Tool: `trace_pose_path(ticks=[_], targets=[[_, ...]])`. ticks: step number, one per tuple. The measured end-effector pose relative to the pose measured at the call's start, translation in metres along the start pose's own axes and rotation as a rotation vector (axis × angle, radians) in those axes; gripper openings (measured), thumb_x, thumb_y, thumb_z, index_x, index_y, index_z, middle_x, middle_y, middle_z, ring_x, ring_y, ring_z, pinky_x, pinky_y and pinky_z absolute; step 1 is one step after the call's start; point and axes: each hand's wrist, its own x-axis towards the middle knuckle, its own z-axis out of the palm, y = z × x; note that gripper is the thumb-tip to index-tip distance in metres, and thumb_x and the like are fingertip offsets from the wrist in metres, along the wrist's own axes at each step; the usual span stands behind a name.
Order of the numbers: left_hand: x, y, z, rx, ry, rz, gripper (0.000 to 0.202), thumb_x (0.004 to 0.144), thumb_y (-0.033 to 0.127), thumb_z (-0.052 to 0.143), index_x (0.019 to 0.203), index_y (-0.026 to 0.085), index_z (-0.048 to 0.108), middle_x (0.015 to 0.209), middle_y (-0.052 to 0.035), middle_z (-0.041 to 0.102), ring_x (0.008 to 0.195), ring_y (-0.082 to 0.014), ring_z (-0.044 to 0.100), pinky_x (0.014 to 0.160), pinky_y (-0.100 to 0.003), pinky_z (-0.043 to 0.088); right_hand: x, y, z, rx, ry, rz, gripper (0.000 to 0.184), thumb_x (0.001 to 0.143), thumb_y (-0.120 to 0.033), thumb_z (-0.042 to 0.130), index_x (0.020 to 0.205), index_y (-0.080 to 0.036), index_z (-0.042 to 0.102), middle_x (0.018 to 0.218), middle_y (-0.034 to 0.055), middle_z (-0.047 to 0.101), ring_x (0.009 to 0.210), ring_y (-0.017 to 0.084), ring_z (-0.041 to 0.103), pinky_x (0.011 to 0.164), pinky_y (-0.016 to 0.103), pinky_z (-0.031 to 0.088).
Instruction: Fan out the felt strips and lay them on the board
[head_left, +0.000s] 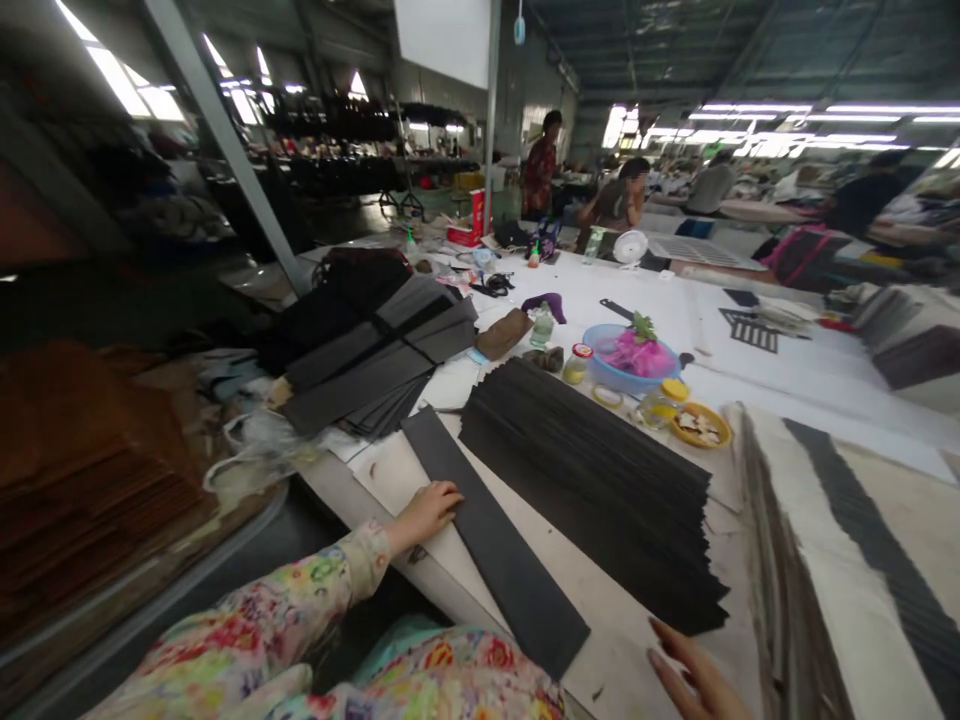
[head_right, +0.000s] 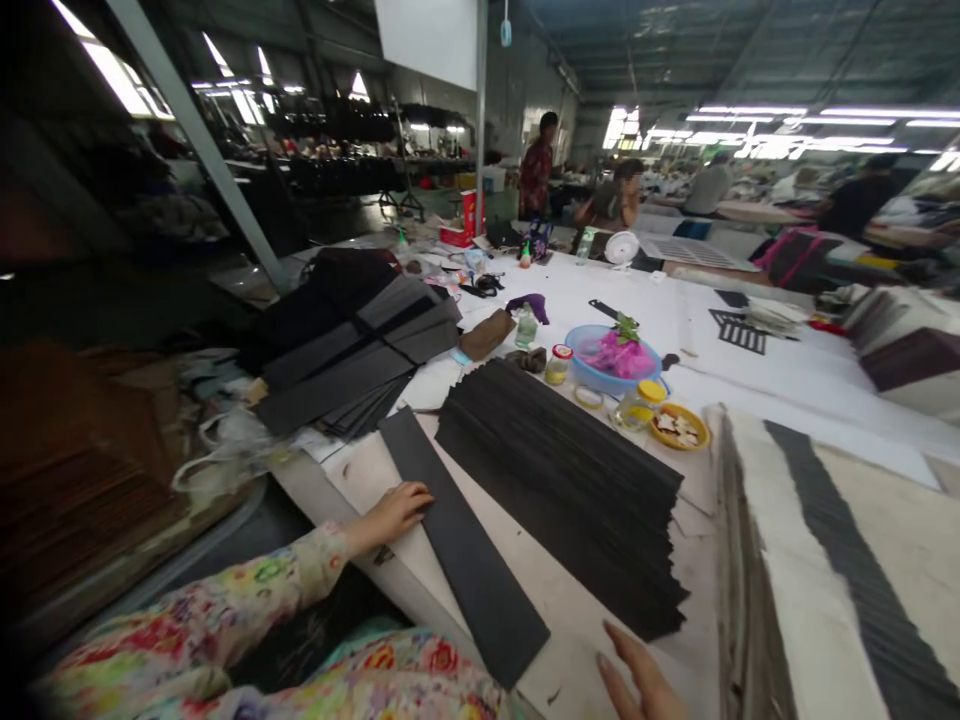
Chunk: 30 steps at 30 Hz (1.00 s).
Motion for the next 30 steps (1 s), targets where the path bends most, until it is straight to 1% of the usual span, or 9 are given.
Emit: trace_pose_path(ticks=[4,6,9,13,16,19,22,26,30], targets=[[-0.009,0.004,0.014,-0.056,0.065,0.000,0.033,0.078,0.019,0.053,0.111,0.023,0.053,0.112,-0.0040,0.048,0.105,-0.0175,0.042,0.093,-0.030,0.034,0.063,-0.079,0.064,0.029,-0.073,-0.154,0.056,0.075,-0.050,0.038,0.117,-0.014,0.050,0.121,0.0117,0.054,0.111,0.023,0.050,0.095,0.032,0.039],[-0.012,0.013,0.020,-0.078,0.045,0.025,0.033,0.077,0.021,0.055,0.109,0.024,0.053,0.109,-0.0036,0.049,0.103,-0.0177,0.043,0.090,-0.030,0.036,0.083,-0.104,0.081,-0.025,-0.095,-0.192,0.054,0.076,-0.049,0.038,0.112,-0.011,0.052,0.116,0.0136,0.056,0.107,0.021,0.053,0.093,0.029,0.038],[-0.020,0.025,0.026,-0.114,0.003,0.045,0.033,0.077,0.024,0.055,0.110,0.026,0.053,0.109,-0.0026,0.049,0.102,-0.0180,0.043,0.088,-0.030,0.037,0.101,-0.125,0.092,-0.104,-0.119,-0.159,0.048,0.076,-0.051,0.041,0.104,-0.014,0.055,0.107,0.0120,0.060,0.097,0.020,0.058,0.084,0.028,0.043],[-0.029,0.030,0.033,-0.136,0.002,0.027,0.035,0.078,0.022,0.053,0.112,0.028,0.051,0.113,-0.0027,0.047,0.107,-0.0190,0.041,0.089,-0.031,0.036,0.107,-0.136,0.096,-0.100,-0.191,-0.083,0.045,0.072,-0.056,0.046,0.087,-0.015,0.059,0.083,0.0069,0.066,0.078,0.020,0.061,0.068,0.028,0.044],[-0.028,0.026,0.033,-0.149,-0.012,0.033,0.035,0.078,0.023,0.055,0.112,0.029,0.051,0.112,-0.0021,0.048,0.106,-0.0190,0.041,0.089,-0.031,0.036,0.104,-0.145,0.100,-0.094,-0.214,-0.086,0.042,0.070,-0.055,0.051,0.076,-0.015,0.061,0.078,0.0056,0.065,0.077,0.020,0.060,0.069,0.027,0.044],[-0.026,0.023,0.030,-0.169,-0.023,0.049,0.035,0.076,0.023,0.056,0.111,0.028,0.052,0.111,-0.0020,0.048,0.105,-0.0189,0.041,0.089,-0.031,0.036,0.098,-0.156,0.108,-0.061,-0.213,-0.140,0.035,0.071,-0.044,0.052,0.089,-0.015,0.061,0.092,0.0073,0.065,0.088,0.020,0.060,0.076,0.026,0.043],[-0.025,0.022,0.027,-0.203,-0.026,0.065,0.036,0.075,0.021,0.056,0.111,0.028,0.052,0.112,-0.0022,0.048,0.105,-0.0187,0.042,0.090,-0.031,0.036,0.092,-0.163,0.110,-0.056,-0.219,-0.202,0.035,0.075,-0.034,0.047,0.103,-0.017,0.056,0.101,0.0075,0.064,0.093,0.019,0.059,0.080,0.026,0.043],[-0.018,0.017,0.016,-0.246,-0.030,0.119,0.042,0.076,0.017,0.051,0.116,0.029,0.048,0.117,-0.0022,0.047,0.108,-0.0183,0.042,0.094,-0.032,0.035,0.087,-0.161,0.089,-0.221,-0.077,-0.233,0.034,0.079,-0.031,0.042,0.107,-0.017,0.055,0.106,0.0090,0.063,0.097,0.020,0.058,0.083,0.028,0.042],[0.002,0.006,0.000,-0.225,0.070,0.098,0.051,0.076,0.013,0.048,0.124,0.027,0.040,0.127,-0.0041,0.041,0.117,-0.0184,0.036,0.100,-0.035,0.031,0.089,-0.143,0.054,-0.409,0.144,-0.283,0.034,0.082,-0.029,0.037,0.106,-0.016,0.056,0.105,0.0114,0.061,0.098,0.022,0.056,0.085,0.031,0.041]])
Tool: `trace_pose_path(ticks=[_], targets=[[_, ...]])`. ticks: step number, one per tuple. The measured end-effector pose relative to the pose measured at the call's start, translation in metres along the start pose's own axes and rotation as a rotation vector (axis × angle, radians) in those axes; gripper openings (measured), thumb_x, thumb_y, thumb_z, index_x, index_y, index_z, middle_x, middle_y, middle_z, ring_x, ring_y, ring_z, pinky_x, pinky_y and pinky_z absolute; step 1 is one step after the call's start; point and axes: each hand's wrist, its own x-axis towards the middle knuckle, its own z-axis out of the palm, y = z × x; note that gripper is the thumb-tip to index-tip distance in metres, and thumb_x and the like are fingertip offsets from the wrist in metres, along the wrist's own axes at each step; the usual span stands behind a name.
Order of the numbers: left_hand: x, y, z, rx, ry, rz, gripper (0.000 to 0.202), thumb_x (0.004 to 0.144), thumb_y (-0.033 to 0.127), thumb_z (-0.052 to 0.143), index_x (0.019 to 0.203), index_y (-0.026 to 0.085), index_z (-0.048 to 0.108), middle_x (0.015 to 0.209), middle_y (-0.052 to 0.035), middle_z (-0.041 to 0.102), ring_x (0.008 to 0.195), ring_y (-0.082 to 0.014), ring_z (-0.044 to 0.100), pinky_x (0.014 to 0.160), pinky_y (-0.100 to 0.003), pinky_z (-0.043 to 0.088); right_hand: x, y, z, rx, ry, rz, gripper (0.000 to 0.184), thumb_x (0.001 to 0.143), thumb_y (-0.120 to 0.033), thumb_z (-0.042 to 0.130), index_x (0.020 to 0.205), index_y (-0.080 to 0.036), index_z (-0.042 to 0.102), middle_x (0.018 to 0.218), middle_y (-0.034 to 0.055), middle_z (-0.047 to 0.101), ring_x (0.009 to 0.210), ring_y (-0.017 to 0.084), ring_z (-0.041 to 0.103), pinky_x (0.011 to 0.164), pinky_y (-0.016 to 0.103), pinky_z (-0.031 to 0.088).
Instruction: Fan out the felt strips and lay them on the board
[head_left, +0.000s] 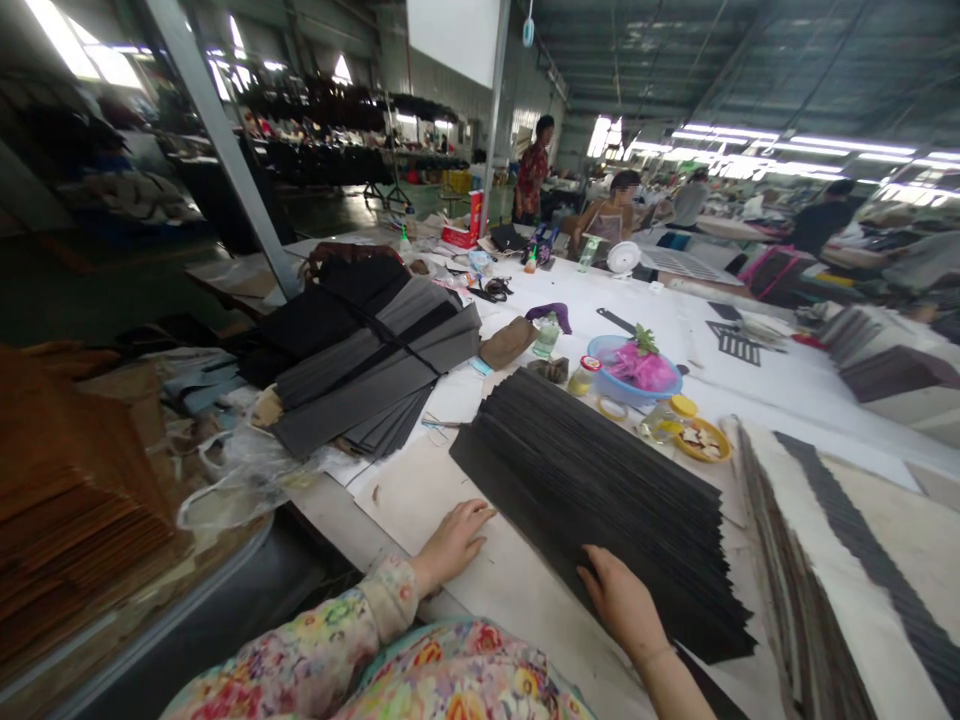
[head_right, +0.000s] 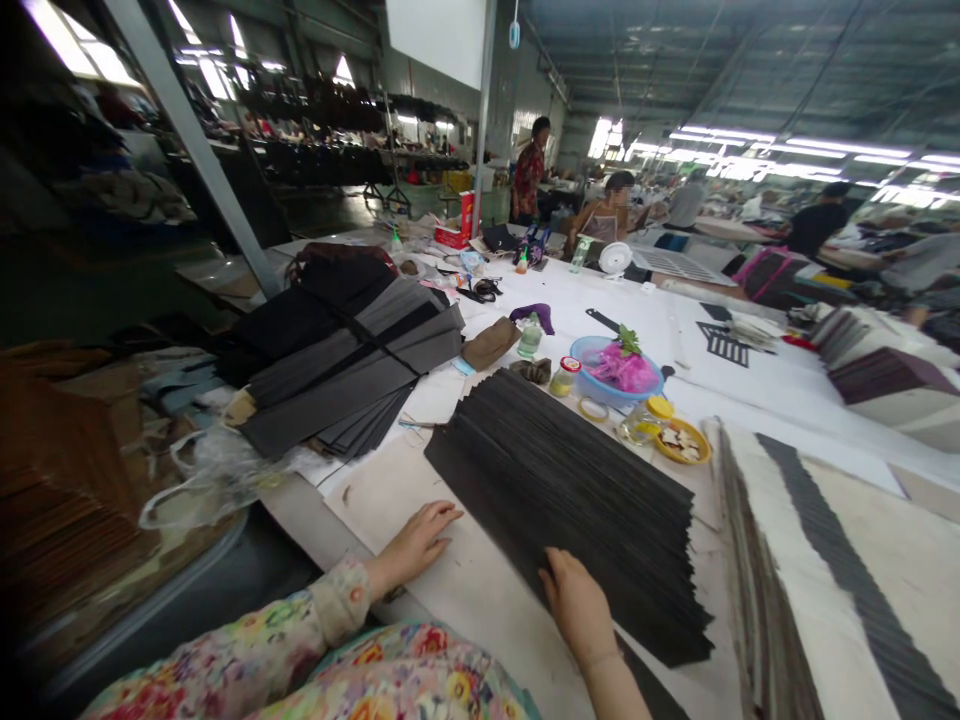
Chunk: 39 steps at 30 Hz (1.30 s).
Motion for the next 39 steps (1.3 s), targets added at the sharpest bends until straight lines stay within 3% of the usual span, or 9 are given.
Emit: trace_pose_path(ticks=[5,9,13,16,20,25,30,34,39], targets=[[0.035,0.005,-0.008,0.164,0.016,0.151,0.060,0.076,0.011,0.047,0.131,0.026,0.030,0.139,-0.0047,0.029,0.128,-0.0195,0.023,0.104,-0.038,0.024,0.008,0.025,-0.002,-0.212,0.204,0.000,0.035,0.082,-0.022,0.035,0.111,-0.015,0.053,0.114,0.0126,0.055,0.105,0.025,0.049,0.090,0.037,0.037],[0.076,0.025,-0.006,0.321,-0.021,0.263,0.069,0.075,0.011,0.049,0.135,0.028,0.019,0.145,-0.0031,0.017,0.133,-0.0201,0.010,0.107,-0.042,0.013,0.029,0.026,0.010,-0.274,0.321,0.023,0.053,0.078,-0.020,0.041,0.130,-0.016,0.035,0.138,0.0101,0.033,0.127,0.025,0.027,0.100,0.041,0.025],[0.123,0.035,-0.009,0.419,-0.073,0.303,0.085,0.069,0.026,0.062,0.137,0.025,0.012,0.146,-0.0067,0.012,0.134,-0.0229,0.003,0.106,-0.047,0.008,0.049,0.028,0.018,-0.300,0.305,0.135,0.067,0.072,-0.032,0.050,0.132,-0.009,0.031,0.139,0.0152,0.031,0.130,0.027,0.021,0.103,0.044,0.020],[0.144,0.032,-0.010,0.424,-0.120,0.281,0.093,0.063,0.039,0.067,0.137,0.021,0.014,0.145,-0.0114,0.016,0.133,-0.0263,0.006,0.105,-0.050,0.009,0.051,0.031,0.024,-0.312,0.345,0.137,0.065,0.072,-0.037,0.048,0.130,-0.012,0.035,0.139,0.0137,0.030,0.130,0.028,0.021,0.102,0.047,0.021],[0.146,0.020,0.002,0.436,-0.096,0.255,0.094,0.064,0.045,0.064,0.138,0.021,0.013,0.146,-0.0106,0.012,0.134,-0.0254,0.006,0.105,-0.049,0.008,0.045,0.032,0.033,-0.336,0.392,0.117,0.059,0.072,-0.033,0.048,0.128,-0.016,0.040,0.139,0.0101,0.030,0.129,0.029,0.023,0.102,0.048,0.023],[0.135,0.010,0.015,0.408,-0.043,0.252,0.091,0.068,0.044,0.061,0.139,0.023,0.009,0.146,-0.0077,0.009,0.134,-0.0240,0.005,0.107,-0.047,0.005,0.046,0.037,0.044,-0.311,0.340,0.094,0.059,0.070,-0.030,0.051,0.127,-0.017,0.042,0.138,0.0091,0.032,0.127,0.028,0.027,0.102,0.046,0.027],[0.125,0.011,0.006,0.334,-0.056,0.255,0.080,0.071,0.039,0.060,0.137,0.027,0.018,0.140,-0.0055,0.031,0.130,-0.0235,0.020,0.108,-0.045,0.006,0.048,0.045,0.049,-0.264,0.308,0.074,0.059,0.069,-0.029,0.055,0.126,-0.019,0.045,0.132,0.0085,0.043,0.121,0.029,0.039,0.100,0.043,0.033],[0.117,0.017,-0.008,0.304,-0.109,0.266,0.078,0.063,0.043,0.066,0.130,0.025,0.033,0.124,-0.0076,0.046,0.118,-0.0261,0.037,0.106,-0.045,0.014,0.051,0.038,0.038,-0.226,0.306,0.030,0.062,0.069,-0.034,0.058,0.127,-0.022,0.043,0.123,0.0075,0.053,0.114,0.030,0.047,0.101,0.044,0.030],[0.113,0.023,-0.012,0.304,-0.141,0.276,0.066,0.063,0.044,0.065,0.120,0.022,0.043,0.125,-0.0090,0.045,0.116,-0.0274,0.037,0.103,-0.046,0.018,0.055,0.018,0.027,-0.198,0.221,0.091,0.062,0.065,-0.029,0.061,0.124,-0.023,0.046,0.137,0.0068,0.037,0.125,0.029,0.033,0.099,0.042,0.033]])
